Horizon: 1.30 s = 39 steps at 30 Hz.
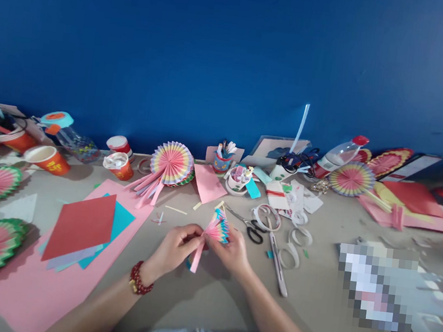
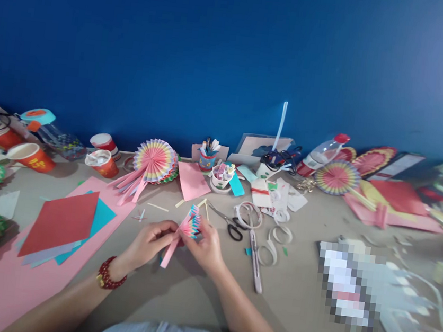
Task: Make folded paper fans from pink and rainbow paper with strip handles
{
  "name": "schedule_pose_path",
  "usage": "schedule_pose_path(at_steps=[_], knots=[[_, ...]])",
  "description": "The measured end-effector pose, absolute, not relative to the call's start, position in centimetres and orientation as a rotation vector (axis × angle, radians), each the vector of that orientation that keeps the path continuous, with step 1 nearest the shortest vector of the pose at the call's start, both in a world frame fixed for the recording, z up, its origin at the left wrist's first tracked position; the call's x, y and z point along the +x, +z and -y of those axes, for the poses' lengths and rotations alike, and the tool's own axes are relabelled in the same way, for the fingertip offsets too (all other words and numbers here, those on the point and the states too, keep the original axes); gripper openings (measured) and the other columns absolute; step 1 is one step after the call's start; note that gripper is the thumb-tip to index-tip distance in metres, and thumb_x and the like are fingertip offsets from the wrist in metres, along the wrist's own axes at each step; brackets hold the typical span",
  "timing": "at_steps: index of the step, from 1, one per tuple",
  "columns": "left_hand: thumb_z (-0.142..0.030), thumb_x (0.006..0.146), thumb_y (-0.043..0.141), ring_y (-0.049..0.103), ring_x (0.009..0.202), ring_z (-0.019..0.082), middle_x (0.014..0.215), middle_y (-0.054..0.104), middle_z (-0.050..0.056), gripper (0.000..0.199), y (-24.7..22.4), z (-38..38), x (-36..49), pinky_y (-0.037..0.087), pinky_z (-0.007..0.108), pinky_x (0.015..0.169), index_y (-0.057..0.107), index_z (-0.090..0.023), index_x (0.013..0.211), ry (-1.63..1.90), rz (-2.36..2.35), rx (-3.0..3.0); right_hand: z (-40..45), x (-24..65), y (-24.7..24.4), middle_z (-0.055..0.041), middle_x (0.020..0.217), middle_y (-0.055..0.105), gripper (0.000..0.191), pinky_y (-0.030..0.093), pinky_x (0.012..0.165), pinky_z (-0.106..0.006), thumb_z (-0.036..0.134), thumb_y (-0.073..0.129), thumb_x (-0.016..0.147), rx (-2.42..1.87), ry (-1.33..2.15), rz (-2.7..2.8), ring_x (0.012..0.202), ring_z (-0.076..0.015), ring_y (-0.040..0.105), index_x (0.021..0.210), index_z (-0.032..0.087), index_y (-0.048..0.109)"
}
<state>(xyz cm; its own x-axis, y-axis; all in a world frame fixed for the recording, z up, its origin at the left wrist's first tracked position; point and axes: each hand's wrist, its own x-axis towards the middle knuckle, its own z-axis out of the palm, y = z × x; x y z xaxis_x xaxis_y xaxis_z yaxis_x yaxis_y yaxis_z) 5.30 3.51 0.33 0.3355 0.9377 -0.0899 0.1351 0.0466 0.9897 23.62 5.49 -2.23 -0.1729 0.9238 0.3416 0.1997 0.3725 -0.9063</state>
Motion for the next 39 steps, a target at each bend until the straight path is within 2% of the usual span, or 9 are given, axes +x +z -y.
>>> schedule_pose_path(at_steps=[6, 11, 15, 19, 21, 25, 29, 34, 39], knots=[[-0.028, 0.092, 0.049, 0.054, 0.070, 0.014, 0.075, 0.064, 0.002, 0.024, -0.2, -3.6, 5.5, 0.040, 0.022, 0.062, 0.067, -0.015, 0.082, 0.874, -1.060, 1.401, -6.1, 23.9, -2.3, -0.0036, 0.076, 0.062, 0.028, 0.048, 0.060, -0.027, 0.048, 0.073, 0.083, -0.860, 1.036, 1.692, 0.068, -0.0171, 0.057, 0.084, 0.020, 0.069], [-0.035, 0.096, 0.049, 0.046, 0.060, 0.011, 0.067, 0.056, -0.001, 0.028, -0.6, -3.2, 5.7, 0.034, 0.021, 0.055, 0.065, -0.015, 0.084, 0.872, -1.082, 1.404, -6.1, 24.4, -2.3, -0.0071, 0.087, 0.063, 0.035, 0.053, 0.071, -0.033, 0.055, 0.072, 0.084, -0.781, 1.168, 1.679, 0.080, -0.0210, 0.061, 0.091, 0.021, 0.069], [-0.036, 0.098, 0.048, 0.058, 0.073, 0.015, 0.081, 0.067, 0.003, 0.029, -0.3, -3.4, 5.6, 0.043, 0.023, 0.066, 0.068, -0.016, 0.094, 0.875, -1.053, 1.485, -6.2, 25.1, -1.7, -0.0097, 0.104, 0.062, 0.048, 0.055, 0.078, -0.034, 0.058, 0.071, 0.083, -0.681, 1.291, 1.720, 0.092, -0.0224, 0.063, 0.116, 0.023, 0.065], [-0.030, 0.099, 0.044, 0.062, 0.080, 0.018, 0.087, 0.070, 0.005, 0.027, 0.2, -3.4, 5.4, 0.044, 0.025, 0.073, 0.068, -0.017, 0.095, 0.850, -1.161, 1.707, -6.6, 26.1, -0.4, -0.0111, 0.111, 0.057, 0.046, 0.048, 0.095, -0.039, 0.057, 0.069, 0.083, -0.587, 1.348, 1.740, 0.111, -0.0271, 0.057, 0.114, 0.022, 0.066], [-0.027, 0.099, 0.043, 0.063, 0.080, 0.019, 0.087, 0.070, 0.005, 0.026, 0.2, -3.4, 5.2, 0.044, 0.026, 0.072, 0.068, -0.018, 0.095, 0.836, -1.257, 1.823, -6.6, 26.6, 0.3, -0.0130, 0.123, 0.055, 0.055, 0.044, 0.102, -0.042, 0.062, 0.066, 0.083, -0.580, 1.403, 1.728, 0.121, -0.0309, 0.052, 0.120, 0.022, 0.064], [-0.024, 0.099, 0.044, 0.065, 0.079, 0.021, 0.088, 0.069, 0.007, 0.023, -0.2, -3.4, 4.7, 0.044, 0.029, 0.071, 0.067, -0.019, 0.098, 0.811, -1.435, 2.039, -6.5, 27.0, 1.0, -0.0136, 0.139, 0.049, 0.078, 0.046, 0.100, -0.039, 0.066, 0.070, 0.078, -0.716, 1.437, 1.721, 0.120, -0.0305, 0.054, 0.141, 0.024, 0.050], [-0.023, 0.100, 0.043, 0.065, 0.080, 0.021, 0.087, 0.069, 0.007, 0.024, -0.3, -3.7, 4.4, 0.045, 0.029, 0.071, 0.067, -0.020, 0.100, 0.766, -1.420, 2.143, -6.4, 26.9, 1.0, -0.0094, 0.118, 0.063, 0.057, 0.052, 0.087, -0.033, 0.047, 0.071, 0.085, -0.839, 1.436, 1.657, 0.101, -0.0232, 0.063, 0.134, 0.022, 0.056], [-0.024, 0.102, 0.039, 0.063, 0.083, 0.020, 0.088, 0.068, 0.006, 0.027, 0.3, -4.0, 4.3, 0.045, 0.029, 0.073, 0.066, -0.020, 0.104, 0.748, -1.260, 2.173, -6.6, 27.4, 0.6, -0.0076, 0.101, 0.071, 0.033, 0.056, 0.075, -0.032, 0.040, 0.066, 0.090, -0.862, 1.447, 1.550, 0.084, -0.0207, 0.069, 0.117, 0.020, 0.067], [-0.026, 0.102, 0.039, 0.064, 0.086, 0.020, 0.095, 0.070, 0.007, 0.027, -0.4, -4.2, 4.4, 0.046, 0.029, 0.078, 0.065, -0.019, 0.105, 0.781, -1.248, 2.042, -6.8, 27.7, 0.1, -0.0068, 0.094, 0.073, 0.026, 0.055, 0.069, -0.028, 0.034, 0.069, 0.088, -0.968, 1.057, 1.674, 0.077, -0.0178, 0.067, 0.109, 0.019, 0.071]])
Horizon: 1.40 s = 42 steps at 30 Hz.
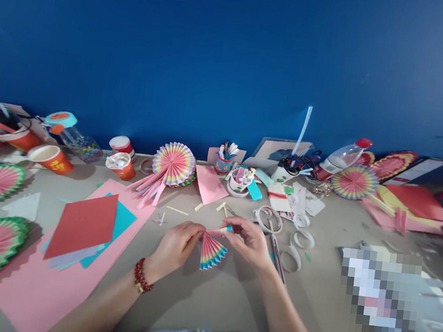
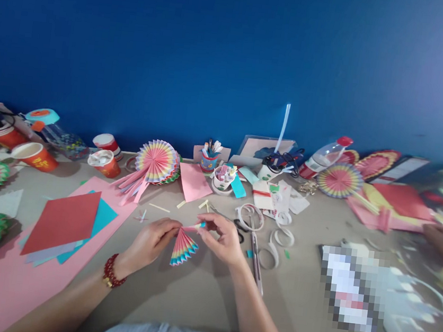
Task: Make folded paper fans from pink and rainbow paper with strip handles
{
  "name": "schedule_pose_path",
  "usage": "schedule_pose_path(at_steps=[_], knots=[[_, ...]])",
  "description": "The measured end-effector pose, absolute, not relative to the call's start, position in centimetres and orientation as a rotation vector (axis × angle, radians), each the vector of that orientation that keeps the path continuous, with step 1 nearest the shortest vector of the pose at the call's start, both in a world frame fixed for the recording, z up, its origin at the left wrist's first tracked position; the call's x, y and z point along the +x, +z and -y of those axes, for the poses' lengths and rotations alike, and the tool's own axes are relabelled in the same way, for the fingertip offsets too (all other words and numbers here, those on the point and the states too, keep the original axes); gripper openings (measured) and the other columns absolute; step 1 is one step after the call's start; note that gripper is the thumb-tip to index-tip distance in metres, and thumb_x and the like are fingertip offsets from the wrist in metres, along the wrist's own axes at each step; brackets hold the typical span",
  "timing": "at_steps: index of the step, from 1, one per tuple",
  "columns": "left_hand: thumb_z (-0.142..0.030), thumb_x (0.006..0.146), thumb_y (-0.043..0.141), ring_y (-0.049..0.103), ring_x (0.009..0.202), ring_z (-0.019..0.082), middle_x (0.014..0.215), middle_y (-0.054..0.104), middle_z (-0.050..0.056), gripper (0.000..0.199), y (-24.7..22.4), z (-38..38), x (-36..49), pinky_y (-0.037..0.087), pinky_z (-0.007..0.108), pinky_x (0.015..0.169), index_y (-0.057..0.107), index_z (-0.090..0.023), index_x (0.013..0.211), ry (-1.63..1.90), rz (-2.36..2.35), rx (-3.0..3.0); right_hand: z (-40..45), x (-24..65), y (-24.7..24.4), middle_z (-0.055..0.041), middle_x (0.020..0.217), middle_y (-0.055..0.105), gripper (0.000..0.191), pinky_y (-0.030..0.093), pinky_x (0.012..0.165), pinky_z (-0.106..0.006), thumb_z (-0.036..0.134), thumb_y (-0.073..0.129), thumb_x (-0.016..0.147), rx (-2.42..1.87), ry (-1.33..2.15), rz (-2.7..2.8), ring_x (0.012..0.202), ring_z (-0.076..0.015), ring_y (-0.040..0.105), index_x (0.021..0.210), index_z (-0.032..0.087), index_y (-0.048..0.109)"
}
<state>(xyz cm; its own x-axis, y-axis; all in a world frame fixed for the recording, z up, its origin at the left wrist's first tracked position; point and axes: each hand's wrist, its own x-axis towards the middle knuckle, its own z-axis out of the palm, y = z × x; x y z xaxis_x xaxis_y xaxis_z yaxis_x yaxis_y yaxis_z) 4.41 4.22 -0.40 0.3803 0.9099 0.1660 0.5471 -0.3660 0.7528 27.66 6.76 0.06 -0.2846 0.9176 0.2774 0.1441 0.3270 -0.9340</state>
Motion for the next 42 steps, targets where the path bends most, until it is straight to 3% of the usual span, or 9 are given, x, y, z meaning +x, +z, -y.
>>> schedule_pose_path(at_steps=[4, 8, 12, 17, 21, 24, 31, 38, 42], knots=[[-0.028, 0.101, 0.041, 0.063, 0.083, 0.019, 0.093, 0.070, 0.007, 0.027, -1.0, -4.2, 4.6, 0.046, 0.029, 0.076, 0.066, -0.019, 0.102, 0.818, -1.264, 1.920, -6.7, 27.3, 0.2, -0.0051, 0.087, 0.073, 0.018, 0.053, 0.067, -0.027, 0.030, 0.068, 0.089, -0.951, 0.857, 1.749, 0.071, -0.0162, 0.065, 0.103, 0.021, 0.073], [-0.030, 0.100, 0.041, 0.060, 0.075, 0.018, 0.082, 0.068, 0.004, 0.029, -0.5, -4.0, 4.9, 0.043, 0.026, 0.069, 0.067, -0.018, 0.092, 0.844, -1.288, 1.803, -6.4, 27.1, 0.3, -0.0073, 0.097, 0.072, 0.021, 0.055, 0.073, -0.029, 0.033, 0.066, 0.090, -0.874, 0.957, 1.734, 0.083, -0.0194, 0.067, 0.108, 0.022, 0.072], [-0.032, 0.098, 0.043, 0.059, 0.071, 0.017, 0.077, 0.067, 0.002, 0.029, -0.1, -4.1, 5.0, 0.042, 0.024, 0.065, 0.066, -0.017, 0.088, 0.916, -1.259, 1.644, -6.0, 26.4, -0.5, -0.0104, 0.114, 0.066, 0.039, 0.057, 0.080, -0.035, 0.038, 0.058, 0.094, -0.759, 1.237, 1.627, 0.094, -0.0226, 0.067, 0.129, 0.023, 0.060], [-0.034, 0.096, 0.047, 0.058, 0.067, 0.016, 0.075, 0.067, 0.001, 0.028, -0.3, -4.1, 5.1, 0.040, 0.022, 0.061, 0.068, -0.017, 0.089, 0.961, -1.233, 1.508, -5.4, 23.9, -2.6, -0.0074, 0.106, 0.065, 0.080, 0.058, 0.081, -0.034, 0.037, 0.074, 0.081, -0.787, 1.281, 1.625, 0.088, -0.0207, 0.068, 0.149, 0.023, 0.035], [-0.032, 0.097, 0.047, 0.059, 0.069, 0.016, 0.076, 0.067, 0.002, 0.027, -0.3, -3.6, 5.4, 0.041, 0.023, 0.063, 0.068, -0.018, 0.088, 0.929, -1.262, 1.583, -5.1, 22.8, -3.8, -0.0079, 0.098, 0.070, 0.053, 0.058, 0.075, -0.032, 0.045, 0.077, 0.078, -0.955, 1.067, 1.574, 0.083, -0.0216, 0.069, 0.121, 0.019, 0.061], [-0.028, 0.098, 0.046, 0.062, 0.074, 0.018, 0.081, 0.069, 0.003, 0.025, 0.1, -3.3, 5.5, 0.045, 0.025, 0.070, 0.068, -0.019, 0.089, 0.943, -1.305, 1.704, -5.1, 23.0, -3.8, -0.0080, 0.090, 0.072, 0.033, 0.057, 0.073, -0.033, 0.046, 0.072, 0.083, -0.990, 0.987, 1.565, 0.079, -0.0226, 0.067, 0.100, 0.018, 0.068], [-0.025, 0.096, 0.049, 0.066, 0.085, 0.021, 0.092, 0.073, 0.007, 0.022, 0.2, -3.2, 5.2, 0.048, 0.029, 0.080, 0.070, -0.021, 0.098, 0.932, -1.342, 1.864, -5.1, 23.2, -3.1, -0.0019, 0.074, 0.067, 0.022, 0.052, 0.064, -0.028, 0.043, 0.066, 0.088, -1.030, 0.844, 1.616, 0.065, -0.0172, 0.061, 0.084, 0.021, 0.067], [-0.037, 0.096, 0.052, 0.062, 0.073, 0.018, 0.078, 0.070, 0.002, 0.026, -0.3, -3.5, 5.3, 0.045, 0.023, 0.067, 0.069, -0.020, 0.086, 0.893, -1.251, 1.615, -4.8, 22.9, -3.1, -0.0014, 0.067, 0.061, 0.024, 0.045, 0.059, -0.026, 0.040, 0.063, 0.088, -1.035, 0.679, 1.705, 0.061, -0.0157, 0.054, 0.074, 0.021, 0.062], [-0.041, 0.094, 0.057, 0.060, 0.074, 0.016, 0.075, 0.067, 0.001, 0.028, -0.5, -3.7, 5.5, 0.045, 0.023, 0.068, 0.068, -0.018, 0.082, 0.927, -1.160, 1.456, -4.7, 22.9, -2.5, -0.0012, 0.067, 0.059, 0.019, 0.043, 0.060, -0.027, 0.035, 0.060, 0.087, -1.036, 0.653, 1.729, 0.063, -0.0160, 0.053, 0.074, 0.021, 0.059]])
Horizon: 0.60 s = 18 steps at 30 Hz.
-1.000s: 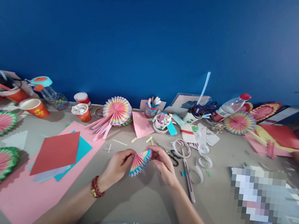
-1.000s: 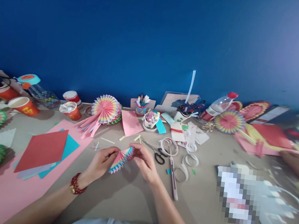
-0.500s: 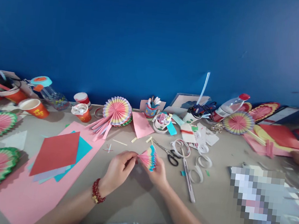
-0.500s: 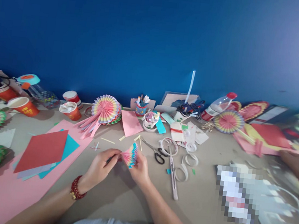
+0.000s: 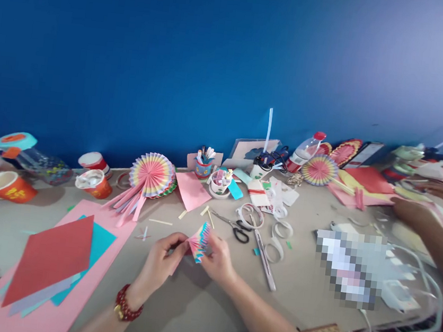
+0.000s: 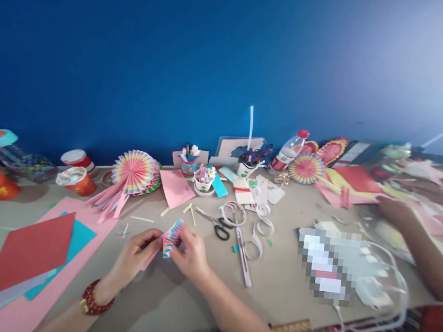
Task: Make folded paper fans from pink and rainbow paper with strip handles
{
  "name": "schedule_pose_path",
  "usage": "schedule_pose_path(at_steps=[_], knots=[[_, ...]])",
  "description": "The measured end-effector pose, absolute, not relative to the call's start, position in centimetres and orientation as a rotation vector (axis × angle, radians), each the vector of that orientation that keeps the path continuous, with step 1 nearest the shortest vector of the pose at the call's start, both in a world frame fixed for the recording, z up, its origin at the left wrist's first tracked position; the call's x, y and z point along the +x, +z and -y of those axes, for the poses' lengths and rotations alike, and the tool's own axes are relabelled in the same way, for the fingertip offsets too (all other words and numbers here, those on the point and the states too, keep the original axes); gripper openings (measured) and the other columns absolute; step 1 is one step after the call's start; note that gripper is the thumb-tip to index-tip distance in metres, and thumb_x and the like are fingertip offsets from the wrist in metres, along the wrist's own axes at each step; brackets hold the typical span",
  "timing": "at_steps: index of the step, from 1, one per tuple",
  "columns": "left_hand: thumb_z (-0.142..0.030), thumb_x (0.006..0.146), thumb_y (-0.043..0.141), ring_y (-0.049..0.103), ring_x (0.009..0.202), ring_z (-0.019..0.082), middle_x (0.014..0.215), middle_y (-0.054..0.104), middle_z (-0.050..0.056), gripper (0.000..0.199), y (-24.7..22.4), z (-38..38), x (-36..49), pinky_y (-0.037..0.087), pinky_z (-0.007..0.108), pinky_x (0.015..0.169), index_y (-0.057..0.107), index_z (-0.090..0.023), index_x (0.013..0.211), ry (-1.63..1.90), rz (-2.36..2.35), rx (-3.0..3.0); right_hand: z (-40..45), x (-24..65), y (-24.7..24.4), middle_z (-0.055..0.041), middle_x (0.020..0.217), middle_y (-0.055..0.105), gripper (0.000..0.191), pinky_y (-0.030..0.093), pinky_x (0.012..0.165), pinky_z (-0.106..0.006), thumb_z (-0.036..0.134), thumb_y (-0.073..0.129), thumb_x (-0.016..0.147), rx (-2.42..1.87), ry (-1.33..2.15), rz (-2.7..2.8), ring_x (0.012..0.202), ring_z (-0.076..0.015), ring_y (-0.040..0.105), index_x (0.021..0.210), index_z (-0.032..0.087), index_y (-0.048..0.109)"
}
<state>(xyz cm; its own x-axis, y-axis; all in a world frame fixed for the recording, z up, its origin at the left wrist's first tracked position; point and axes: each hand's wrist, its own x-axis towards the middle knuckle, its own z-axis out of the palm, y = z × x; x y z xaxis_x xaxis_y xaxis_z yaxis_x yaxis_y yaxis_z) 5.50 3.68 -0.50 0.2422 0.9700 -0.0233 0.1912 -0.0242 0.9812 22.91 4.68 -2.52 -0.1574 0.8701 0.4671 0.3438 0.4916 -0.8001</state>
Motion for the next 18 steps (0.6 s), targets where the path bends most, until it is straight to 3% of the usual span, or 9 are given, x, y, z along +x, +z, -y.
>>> schedule_pose_path(at_steps=[10, 12, 14, 18], knots=[[-0.051, 0.084, 0.067, 0.054, 0.063, 0.013, 0.068, 0.062, 0.000, 0.035, -1.1, -3.8, 5.9, 0.040, 0.021, 0.058, 0.068, -0.016, 0.080, 0.972, -1.088, 1.192, -4.7, 22.9, -0.7, -0.0007, 0.070, 0.057, 0.014, 0.044, 0.057, -0.024, 0.030, 0.055, 0.086, -1.110, 0.745, 1.830, 0.062, -0.0148, 0.056, 0.076, 0.020, 0.057], [-0.054, 0.080, 0.070, 0.051, 0.058, 0.011, 0.066, 0.061, -0.001, 0.038, -1.7, -3.9, 5.8, 0.036, 0.020, 0.053, 0.069, -0.016, 0.084, 0.968, -1.111, 1.129, -4.8, 23.6, 0.7, -0.0007, 0.075, 0.063, 0.007, 0.046, 0.057, -0.022, 0.027, 0.062, 0.084, -1.117, 0.800, 1.913, 0.062, -0.0138, 0.059, 0.083, 0.020, 0.062], [-0.058, 0.075, 0.074, 0.050, 0.055, 0.011, 0.067, 0.063, 0.000, 0.043, -2.4, -4.1, 5.6, 0.035, 0.019, 0.049, 0.070, -0.017, 0.086, 0.959, -1.111, 1.043, -5.3, 25.6, 2.2, -0.0014, 0.084, 0.069, 0.013, 0.049, 0.060, -0.022, 0.028, 0.069, 0.081, -1.114, 0.862, 2.021, 0.066, -0.0145, 0.065, 0.092, 0.021, 0.068], [-0.061, 0.070, 0.077, 0.059, 0.062, 0.015, 0.074, 0.071, 0.005, 0.046, -3.2, -4.3, 5.4, 0.039, 0.020, 0.051, 0.073, -0.017, 0.084, 0.955, -1.106, 0.916, -7.9, 33.9, 4.1, -0.0047, 0.101, 0.074, 0.019, 0.053, 0.073, -0.026, 0.031, 0.058, 0.091, -1.473, 0.603, 1.999, 0.084, -0.0181, 0.069, 0.103, 0.025, 0.072]])
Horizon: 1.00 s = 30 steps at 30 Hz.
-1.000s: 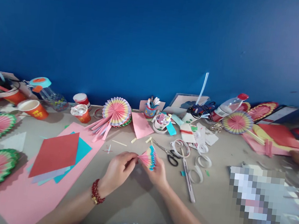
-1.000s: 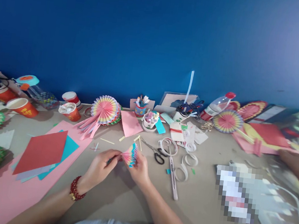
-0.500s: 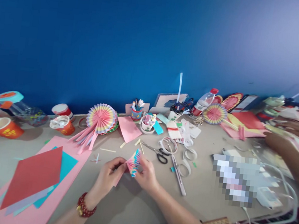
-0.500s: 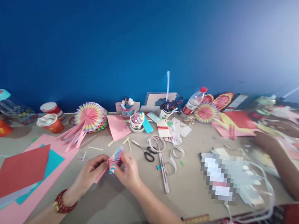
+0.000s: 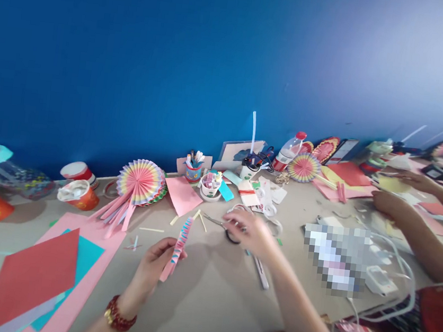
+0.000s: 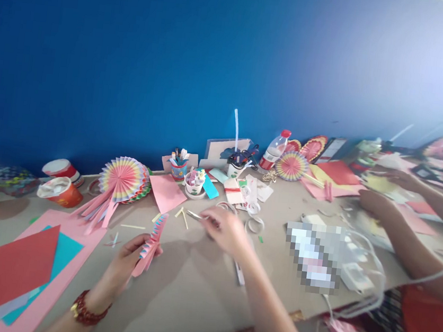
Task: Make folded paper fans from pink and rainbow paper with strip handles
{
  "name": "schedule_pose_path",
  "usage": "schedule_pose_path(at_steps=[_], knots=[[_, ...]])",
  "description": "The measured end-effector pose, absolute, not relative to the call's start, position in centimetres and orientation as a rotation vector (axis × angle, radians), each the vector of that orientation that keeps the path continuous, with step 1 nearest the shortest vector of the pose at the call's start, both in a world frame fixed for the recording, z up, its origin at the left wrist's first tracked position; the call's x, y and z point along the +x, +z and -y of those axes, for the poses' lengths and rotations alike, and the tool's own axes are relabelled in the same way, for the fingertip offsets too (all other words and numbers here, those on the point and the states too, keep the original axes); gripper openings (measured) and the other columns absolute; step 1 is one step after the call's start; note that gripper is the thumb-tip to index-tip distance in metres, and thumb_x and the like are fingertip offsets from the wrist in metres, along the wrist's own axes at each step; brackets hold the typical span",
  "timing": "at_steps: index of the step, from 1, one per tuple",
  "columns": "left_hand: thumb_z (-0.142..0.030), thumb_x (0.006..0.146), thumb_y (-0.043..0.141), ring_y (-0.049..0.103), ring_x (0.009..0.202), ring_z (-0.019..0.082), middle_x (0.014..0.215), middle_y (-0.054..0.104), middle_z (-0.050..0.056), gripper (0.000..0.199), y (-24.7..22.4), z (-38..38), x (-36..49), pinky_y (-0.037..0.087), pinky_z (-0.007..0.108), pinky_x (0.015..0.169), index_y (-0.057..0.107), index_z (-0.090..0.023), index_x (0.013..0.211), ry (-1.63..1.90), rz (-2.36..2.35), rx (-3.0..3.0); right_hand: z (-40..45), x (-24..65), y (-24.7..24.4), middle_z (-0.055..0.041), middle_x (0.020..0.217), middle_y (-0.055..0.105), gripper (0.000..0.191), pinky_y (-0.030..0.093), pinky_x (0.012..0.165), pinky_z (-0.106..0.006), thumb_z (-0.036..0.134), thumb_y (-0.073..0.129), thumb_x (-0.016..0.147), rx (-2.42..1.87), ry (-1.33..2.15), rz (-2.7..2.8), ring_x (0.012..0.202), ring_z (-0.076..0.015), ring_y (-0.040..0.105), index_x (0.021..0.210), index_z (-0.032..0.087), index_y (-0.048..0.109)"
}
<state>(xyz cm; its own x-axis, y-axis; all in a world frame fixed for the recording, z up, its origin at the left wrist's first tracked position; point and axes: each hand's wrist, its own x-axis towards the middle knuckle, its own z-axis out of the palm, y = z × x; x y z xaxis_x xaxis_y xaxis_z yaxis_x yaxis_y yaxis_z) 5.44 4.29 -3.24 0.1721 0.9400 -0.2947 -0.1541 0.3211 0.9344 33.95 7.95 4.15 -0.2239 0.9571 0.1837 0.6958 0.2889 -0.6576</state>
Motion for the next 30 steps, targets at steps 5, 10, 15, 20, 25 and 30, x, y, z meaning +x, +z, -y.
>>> schedule_pose_path(at_steps=[5, 10, 15, 20, 25, 30], knots=[[-0.056, 0.063, 0.083, 0.065, 0.074, 0.019, 0.079, 0.074, 0.005, 0.045, -3.2, -4.0, 5.7, 0.047, 0.024, 0.063, 0.077, -0.018, 0.086, 0.961, -1.098, 0.861, -12.7, 45.2, 3.7, -0.0095, 0.100, 0.074, 0.018, 0.051, 0.076, -0.034, 0.025, 0.057, 0.087, -2.083, 0.247, 1.710, 0.090, -0.0256, 0.068, 0.093, 0.019, 0.073], [-0.059, 0.063, 0.082, 0.063, 0.073, 0.019, 0.078, 0.073, 0.005, 0.046, -3.1, -4.0, 5.9, 0.047, 0.025, 0.064, 0.077, -0.017, 0.083, 0.959, -1.120, 0.914, -15.4, 47.4, 1.7, -0.0063, 0.109, 0.071, 0.015, 0.054, 0.085, -0.035, 0.028, 0.063, 0.092, -2.262, 0.303, 1.752, 0.099, -0.0239, 0.067, 0.100, 0.018, 0.072], [-0.059, 0.067, 0.080, 0.059, 0.068, 0.016, 0.072, 0.069, 0.004, 0.045, -2.7, -4.0, 5.8, 0.043, 0.022, 0.059, 0.076, -0.017, 0.081, 0.977, -1.093, 0.972, -17.1, 46.0, 0.0, -0.0097, 0.129, 0.060, 0.033, 0.056, 0.089, -0.044, 0.035, 0.060, 0.098, -2.370, 0.383, 1.681, 0.107, -0.0227, 0.064, 0.127, 0.018, 0.059], [-0.057, 0.069, 0.079, 0.049, 0.057, 0.012, 0.067, 0.062, 0.001, 0.042, -2.4, -4.0, 5.7, 0.039, 0.021, 0.051, 0.074, -0.016, 0.079, 0.974, -1.071, 0.979, -17.7, 45.9, 0.0, -0.0096, 0.129, 0.060, 0.034, 0.056, 0.089, -0.044, 0.035, 0.061, 0.098, -2.303, 0.471, 1.543, 0.107, -0.0232, 0.063, 0.127, 0.018, 0.059], [-0.054, 0.071, 0.078, 0.051, 0.057, 0.012, 0.063, 0.059, -0.001, 0.038, -2.7, -4.2, 5.6, 0.039, 0.022, 0.054, 0.074, -0.017, 0.080, 0.997, -1.060, 0.968, -17.3, 46.0, 2.5, -0.0055, 0.098, 0.072, 0.023, 0.056, 0.072, -0.031, 0.036, 0.064, 0.090, -1.962, 0.515, 1.416, 0.087, -0.0209, 0.067, 0.095, 0.015, 0.070], [-0.057, 0.068, 0.079, 0.050, 0.053, 0.012, 0.057, 0.055, -0.001, 0.042, -2.8, -4.4, 5.8, 0.038, 0.021, 0.050, 0.074, -0.016, 0.078, 0.993, -1.065, 0.977, -16.7, 45.3, 6.8, -0.0028, 0.069, 0.070, 0.023, 0.048, 0.054, -0.024, 0.040, 0.067, 0.073, -1.594, 0.616, 1.305, 0.058, -0.0130, 0.059, 0.069, 0.019, 0.061]])
